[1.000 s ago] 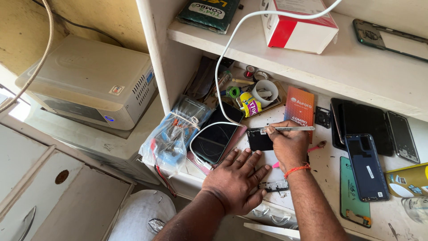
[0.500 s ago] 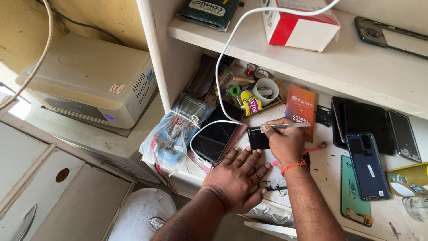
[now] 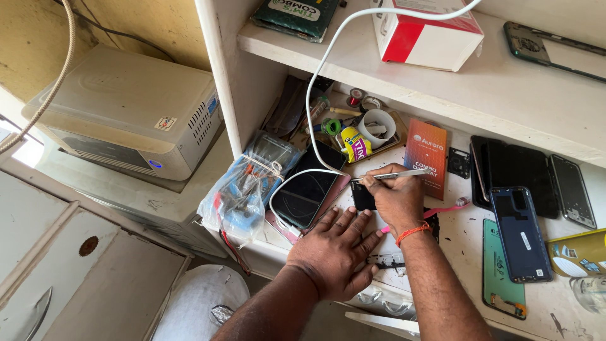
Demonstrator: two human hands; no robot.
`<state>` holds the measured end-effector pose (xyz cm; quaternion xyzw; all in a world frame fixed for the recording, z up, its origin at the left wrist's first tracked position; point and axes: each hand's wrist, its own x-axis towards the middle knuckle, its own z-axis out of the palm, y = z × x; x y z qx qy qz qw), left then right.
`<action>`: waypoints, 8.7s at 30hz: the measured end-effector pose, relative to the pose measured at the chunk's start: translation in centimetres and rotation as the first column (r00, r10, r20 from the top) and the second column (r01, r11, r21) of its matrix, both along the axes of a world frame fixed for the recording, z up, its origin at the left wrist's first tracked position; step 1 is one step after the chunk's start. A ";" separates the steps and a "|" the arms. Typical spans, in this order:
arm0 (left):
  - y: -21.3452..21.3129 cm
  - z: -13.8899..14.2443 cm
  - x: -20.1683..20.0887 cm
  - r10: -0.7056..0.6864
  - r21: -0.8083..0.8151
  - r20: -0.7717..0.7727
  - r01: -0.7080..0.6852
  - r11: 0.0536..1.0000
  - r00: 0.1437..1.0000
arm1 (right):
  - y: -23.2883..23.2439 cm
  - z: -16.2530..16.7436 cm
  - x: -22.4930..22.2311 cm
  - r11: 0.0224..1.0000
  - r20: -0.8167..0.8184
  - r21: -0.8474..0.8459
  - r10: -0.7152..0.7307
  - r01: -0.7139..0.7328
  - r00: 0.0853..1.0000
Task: The person cleans the interior of a disassembled smartphone with a pink toothbrush, then removes the battery and places it on the workbench. They retrieve a new battery from a box, compare it to the old one, and set it aside. Finally, they use a metal spudger to scrape adhesive residue from the phone's frame.
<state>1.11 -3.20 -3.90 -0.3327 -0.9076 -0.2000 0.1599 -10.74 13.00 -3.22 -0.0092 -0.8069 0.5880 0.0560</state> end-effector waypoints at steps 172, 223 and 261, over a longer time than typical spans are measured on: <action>0.5 0.6 0.3 0.128 -0.105 0.033 -0.124 0.987 0.991 | 7.7 2.0 12.4 0.836 -0.047 0.413 0.416 -0.361 0.908; 0.4 0.6 0.3 0.152 -0.177 0.016 -0.147 0.973 0.988 | 4.3 -1.3 19.0 0.940 -0.027 -0.334 -0.074 0.061 0.997; 0.4 0.4 0.4 0.161 -0.155 0.009 -0.158 0.975 0.987 | 4.5 1.2 14.5 0.978 0.291 0.202 -0.015 -0.046 0.957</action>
